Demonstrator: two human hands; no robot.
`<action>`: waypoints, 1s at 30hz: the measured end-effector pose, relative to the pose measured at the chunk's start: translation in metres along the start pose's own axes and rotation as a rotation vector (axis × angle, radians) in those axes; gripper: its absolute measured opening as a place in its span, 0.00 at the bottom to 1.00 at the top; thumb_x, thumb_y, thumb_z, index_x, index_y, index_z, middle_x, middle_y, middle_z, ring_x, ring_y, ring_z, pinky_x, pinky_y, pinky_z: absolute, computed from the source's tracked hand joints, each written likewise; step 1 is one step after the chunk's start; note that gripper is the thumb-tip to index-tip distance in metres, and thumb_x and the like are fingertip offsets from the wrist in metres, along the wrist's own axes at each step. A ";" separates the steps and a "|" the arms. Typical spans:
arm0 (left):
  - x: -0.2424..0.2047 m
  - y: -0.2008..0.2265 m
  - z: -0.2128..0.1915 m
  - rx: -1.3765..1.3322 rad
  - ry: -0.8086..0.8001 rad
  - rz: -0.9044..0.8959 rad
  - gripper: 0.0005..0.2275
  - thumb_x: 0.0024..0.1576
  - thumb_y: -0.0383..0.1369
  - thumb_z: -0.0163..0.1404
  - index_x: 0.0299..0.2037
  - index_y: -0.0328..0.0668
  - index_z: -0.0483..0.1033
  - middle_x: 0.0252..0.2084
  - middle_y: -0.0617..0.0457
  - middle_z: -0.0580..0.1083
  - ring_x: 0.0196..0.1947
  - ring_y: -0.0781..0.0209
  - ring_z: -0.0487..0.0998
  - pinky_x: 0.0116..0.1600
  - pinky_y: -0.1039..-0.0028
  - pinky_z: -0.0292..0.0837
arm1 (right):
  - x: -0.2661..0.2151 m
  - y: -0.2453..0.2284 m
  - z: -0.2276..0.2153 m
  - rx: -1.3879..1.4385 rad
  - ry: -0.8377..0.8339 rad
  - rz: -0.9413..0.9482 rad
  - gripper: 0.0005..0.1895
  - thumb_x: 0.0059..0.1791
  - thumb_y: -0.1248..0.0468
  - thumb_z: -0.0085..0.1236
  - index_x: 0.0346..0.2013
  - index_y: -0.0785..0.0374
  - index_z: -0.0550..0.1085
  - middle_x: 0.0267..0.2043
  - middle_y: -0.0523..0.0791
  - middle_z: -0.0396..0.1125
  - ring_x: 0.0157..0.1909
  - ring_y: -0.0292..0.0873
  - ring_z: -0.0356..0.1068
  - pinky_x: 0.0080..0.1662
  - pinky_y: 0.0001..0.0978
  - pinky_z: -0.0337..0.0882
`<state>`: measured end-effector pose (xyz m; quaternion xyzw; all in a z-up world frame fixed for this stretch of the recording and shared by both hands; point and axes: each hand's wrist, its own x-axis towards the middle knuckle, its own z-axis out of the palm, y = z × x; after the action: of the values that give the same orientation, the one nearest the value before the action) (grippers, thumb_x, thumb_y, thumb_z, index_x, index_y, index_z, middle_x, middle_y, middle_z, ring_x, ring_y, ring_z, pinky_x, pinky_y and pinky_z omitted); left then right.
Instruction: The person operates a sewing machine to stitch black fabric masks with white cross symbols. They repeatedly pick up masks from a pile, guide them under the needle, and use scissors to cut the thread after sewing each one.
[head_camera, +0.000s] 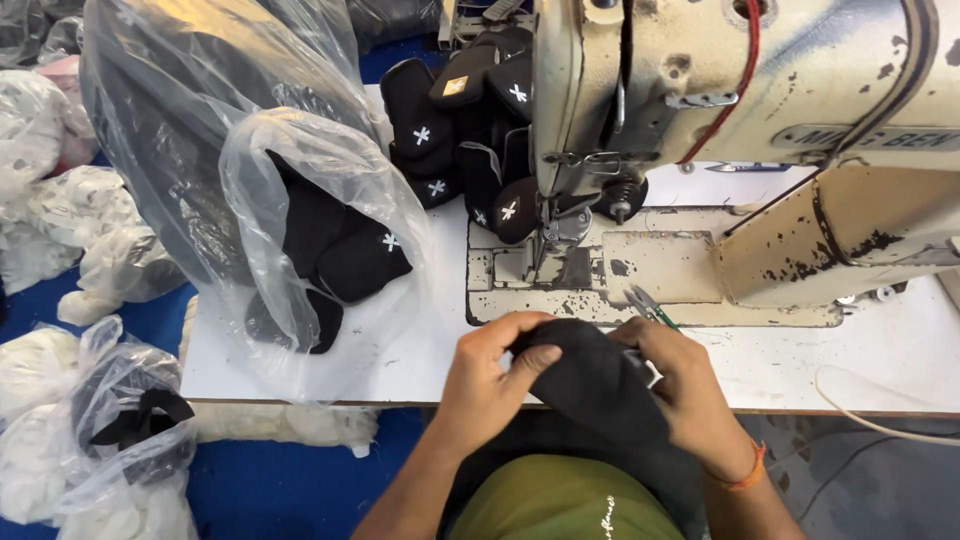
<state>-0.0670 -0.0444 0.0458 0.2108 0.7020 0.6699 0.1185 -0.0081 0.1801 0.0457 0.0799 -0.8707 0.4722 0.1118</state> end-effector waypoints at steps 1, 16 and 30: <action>0.001 0.002 -0.006 0.043 -0.013 0.015 0.14 0.59 0.33 0.58 0.50 0.32 0.79 0.42 0.48 0.81 0.42 0.64 0.83 0.49 0.75 0.79 | -0.003 0.007 0.002 0.051 -0.038 0.026 0.14 0.39 0.69 0.61 0.39 0.69 0.74 0.36 0.49 0.73 0.35 0.45 0.75 0.35 0.30 0.72; 0.019 0.005 -0.008 0.276 0.138 0.064 0.08 0.57 0.33 0.61 0.33 0.34 0.82 0.27 0.52 0.78 0.25 0.64 0.78 0.31 0.75 0.71 | 0.006 -0.006 0.004 0.275 -0.235 0.154 0.16 0.51 0.67 0.52 0.52 0.68 0.75 0.38 0.47 0.76 0.36 0.39 0.71 0.40 0.26 0.71; 0.004 -0.049 0.013 -0.829 0.310 -0.324 0.14 0.62 0.34 0.55 0.51 0.31 0.77 0.45 0.51 0.79 0.44 0.64 0.78 0.51 0.74 0.74 | 0.001 -0.031 0.043 -0.332 0.043 -0.519 0.13 0.44 0.58 0.62 0.40 0.60 0.76 0.46 0.45 0.70 0.52 0.50 0.68 0.57 0.52 0.67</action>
<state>-0.0712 -0.0318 -0.0035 -0.0692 0.4084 0.8902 0.1895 -0.0066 0.1266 0.0483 0.2702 -0.8839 0.2806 0.2588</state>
